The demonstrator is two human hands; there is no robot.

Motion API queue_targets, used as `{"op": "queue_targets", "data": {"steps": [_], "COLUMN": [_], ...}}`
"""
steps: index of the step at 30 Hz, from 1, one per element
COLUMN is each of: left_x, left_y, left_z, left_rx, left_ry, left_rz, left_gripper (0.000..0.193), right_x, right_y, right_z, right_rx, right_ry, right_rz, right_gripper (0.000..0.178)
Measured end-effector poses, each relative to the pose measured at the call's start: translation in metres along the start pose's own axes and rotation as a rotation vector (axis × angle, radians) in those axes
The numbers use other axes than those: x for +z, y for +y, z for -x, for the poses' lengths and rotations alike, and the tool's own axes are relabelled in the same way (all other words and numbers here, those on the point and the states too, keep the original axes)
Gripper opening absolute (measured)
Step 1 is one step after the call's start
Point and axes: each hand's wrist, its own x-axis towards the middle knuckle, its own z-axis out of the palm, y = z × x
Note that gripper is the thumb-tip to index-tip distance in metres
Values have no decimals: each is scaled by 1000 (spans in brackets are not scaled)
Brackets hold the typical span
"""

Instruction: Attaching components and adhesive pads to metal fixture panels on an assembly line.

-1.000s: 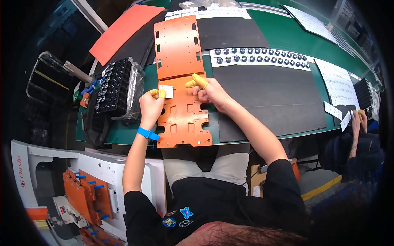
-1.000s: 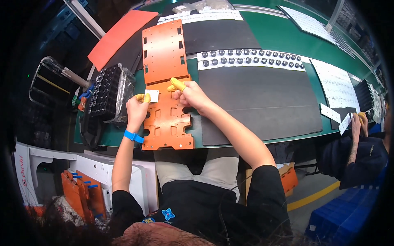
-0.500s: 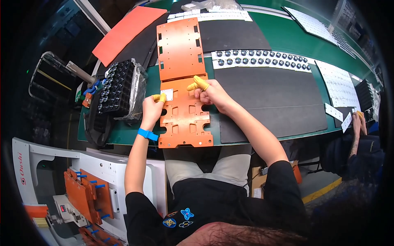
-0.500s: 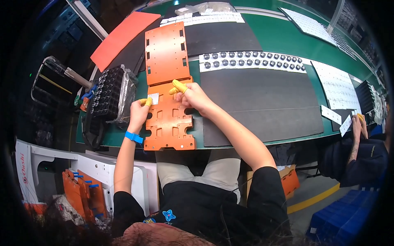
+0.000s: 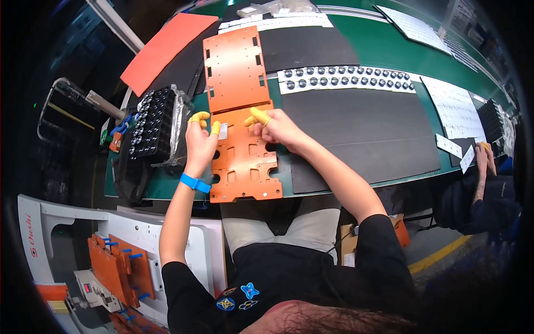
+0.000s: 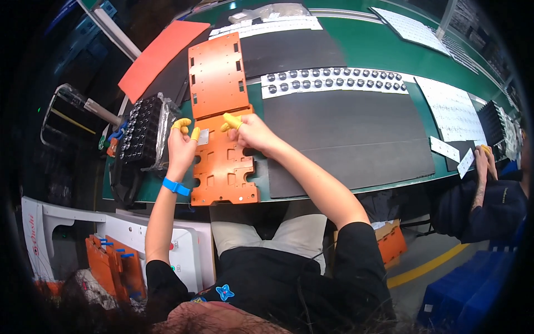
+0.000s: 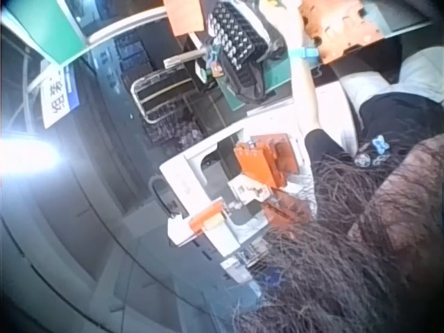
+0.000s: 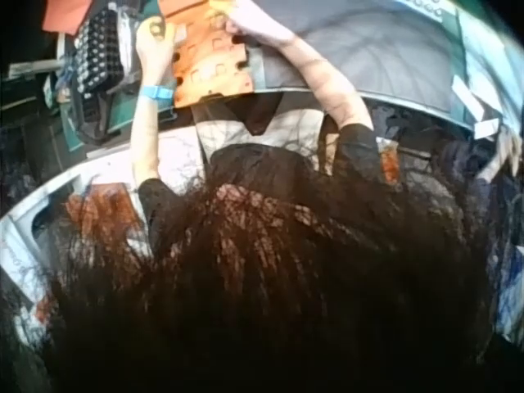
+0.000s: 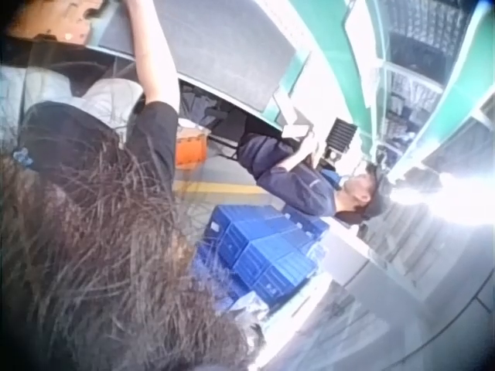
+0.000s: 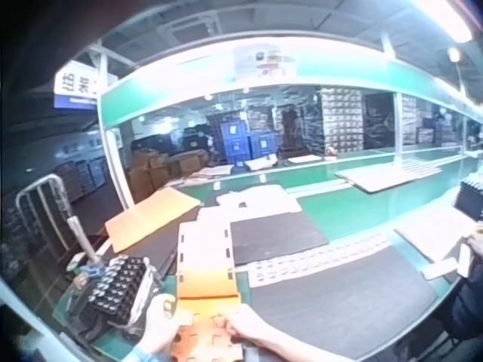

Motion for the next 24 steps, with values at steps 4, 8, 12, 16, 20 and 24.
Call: {"op": "queue_targets", "data": {"steps": [4, 8, 12, 16, 20, 24], "left_x": [22, 34, 48, 60, 51, 53], "left_y": [24, 31, 28, 33, 34, 31], "left_z": [-23, -38, -44, -45, -42, -39], "left_rx": [-17, 209, 346, 379, 362, 541], "left_ry": [-146, -343, -454, -458, -473, -458], "left_rz": [377, 343, 290, 245, 247, 170], "left_gripper": [20, 19, 19, 12, 12, 15], "right_x": [5, -5, -56, -148, -241, -302], "right_y": [9, -17, -44, -58, -75, -91], "right_z": [-7, -5, -4, -28, -73, -115], "right_rx": [-203, -225, -484, -475, -366, -198], "right_ry": [35, 92, 246, 516, 647, 731], "right_rz": [161, 259, 719, 1011, 1171, 1176], "right_gripper": [19, 21, 22, 22, 25, 40]}}
